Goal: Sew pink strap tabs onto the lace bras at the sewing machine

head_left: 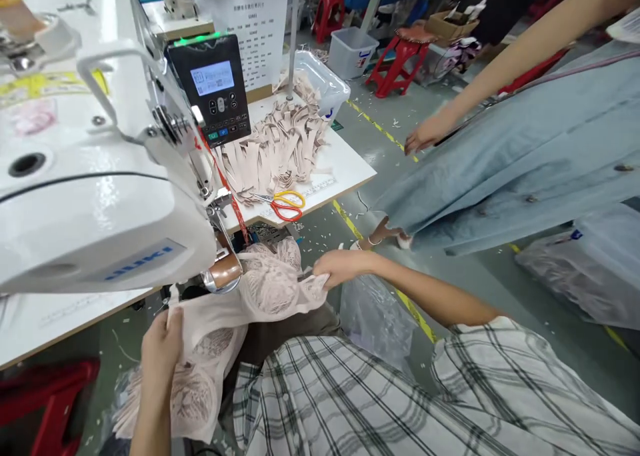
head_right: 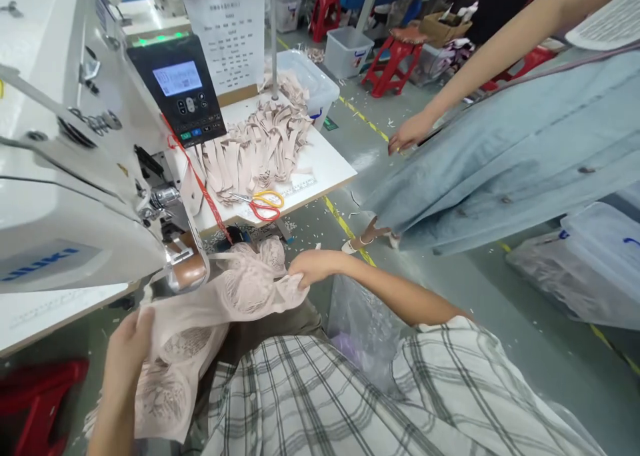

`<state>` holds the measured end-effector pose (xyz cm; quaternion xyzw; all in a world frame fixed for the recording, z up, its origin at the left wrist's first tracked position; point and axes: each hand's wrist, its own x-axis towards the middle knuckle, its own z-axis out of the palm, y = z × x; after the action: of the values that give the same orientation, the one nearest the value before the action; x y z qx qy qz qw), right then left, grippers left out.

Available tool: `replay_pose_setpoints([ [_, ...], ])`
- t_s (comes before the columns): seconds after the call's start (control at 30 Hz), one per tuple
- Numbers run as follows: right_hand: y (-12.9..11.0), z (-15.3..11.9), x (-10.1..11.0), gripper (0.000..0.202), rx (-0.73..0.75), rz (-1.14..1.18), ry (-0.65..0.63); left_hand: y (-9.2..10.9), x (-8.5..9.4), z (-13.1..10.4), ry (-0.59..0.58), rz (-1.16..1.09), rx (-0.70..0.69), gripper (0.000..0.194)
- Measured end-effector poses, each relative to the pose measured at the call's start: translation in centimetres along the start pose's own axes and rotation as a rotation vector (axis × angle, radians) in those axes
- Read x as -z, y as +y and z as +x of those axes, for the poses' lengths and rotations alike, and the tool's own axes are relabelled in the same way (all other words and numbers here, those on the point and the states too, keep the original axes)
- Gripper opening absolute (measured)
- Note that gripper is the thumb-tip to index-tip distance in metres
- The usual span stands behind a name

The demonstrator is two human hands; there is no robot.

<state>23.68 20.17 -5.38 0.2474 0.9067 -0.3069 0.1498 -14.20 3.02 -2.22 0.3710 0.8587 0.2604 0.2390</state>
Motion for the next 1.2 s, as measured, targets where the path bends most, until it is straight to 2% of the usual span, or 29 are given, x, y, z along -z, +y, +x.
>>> replay_pose_setpoints([
  [0.07, -2.7, -0.1, 1.3, 0.021, 0.119, 0.135, 0.081, 2.4, -1.7, 0.4, 0.127, 0.187, -0.255, 0.039],
  [0.1, -4.2, 0.2, 1.8, 0.024, 0.174, 0.206, 0.129, 3.8, -2.9, -0.1, 0.102, 0.192, -0.403, 0.037],
  [0.17, -6.4, 1.1, 2.7, 0.026, 0.282, 0.312, 0.16, 6.3, -5.4, -1.8, -0.178, 0.082, -0.652, 0.032],
  [0.2, -7.0, 1.7, 3.2, 0.024, 0.344, 0.331, 0.114, 7.2, -6.5, -2.6, -0.408, 0.032, -0.696, 0.028],
  [0.27, -6.7, 2.9, 4.5, 0.019, 0.396, 0.322, 0.05, 8.0, -8.1, -3.9, -0.749, -0.051, -0.626, 0.028],
  [0.3, -6.0, 3.7, 5.4, 0.018, 0.334, 0.299, 0.094, 8.0, -8.5, -4.2, -0.877, -0.093, -0.572, 0.032],
  [0.33, -5.0, 4.5, 6.6, 0.018, 0.219, 0.27, 0.194, 7.9, -8.7, -4.3, -0.956, -0.135, -0.527, 0.035],
  [0.4, -2.7, 6.7, 9.3, 0.023, -0.095, 0.211, 0.478, 7.5, -8.8, -4.4, -1.019, -0.21, -0.495, 0.033],
  [0.47, -0.8, 9.6, 12.2, 0.036, -0.295, 0.188, 0.647, 7.3, -8.8, -4.7, -0.99, -0.243, -0.493, 0.027],
  [0.53, 0.0, 12.7, 14.8, 0.041, -0.402, 0.196, 0.7, 7.5, -8.7, -5.1, -0.933, -0.234, -0.477, 0.025],
  [0.6, 0.1, 15.5, 16.5, 0.038, -0.473, 0.225, 0.701, 7.7, -8.4, -5.6, -0.919, -0.219, -0.449, 0.028],
  [0.7, -0.2, 18.2, 17.5, 0.022, -0.506, 0.311, 0.676, 7.2, -7.2, -6.1, -0.893, -0.249, -0.435, 0.034],
  [0.83, 0.7, 18.1, 17.2, 0.008, -0.426, 0.534, 0.695, 5.4, -5.5, -5.9, -0.61, -0.298, -0.417, 0.036],
  [0.9, 1.2, 16.8, 16.7, 0.011, -0.343, 0.701, 0.691, 4.8, -5.0, -5.8, -0.519, -0.311, -0.358, 0.034],
  [1.0, 0.7, 14.1, 14.8, 0.016, -0.18, 0.962, 0.64, 4.9, -4.4, -5.5, -0.469, -0.328, -0.325, 0.035],
  [1.1, -1.7, 11.1, 10.8, 0.023, -0.029, 1.16, 0.558, 5.9, -3.6, -5.4, -0.427, -0.365, -0.33, 0.036],
  [1.2, -5.1, 8.6, 5.6, 0.034, 0.187, 1.403, 0.374, 6.8, -2.5, -5.3, -0.381, -0.393, -0.329, 0.031],
])
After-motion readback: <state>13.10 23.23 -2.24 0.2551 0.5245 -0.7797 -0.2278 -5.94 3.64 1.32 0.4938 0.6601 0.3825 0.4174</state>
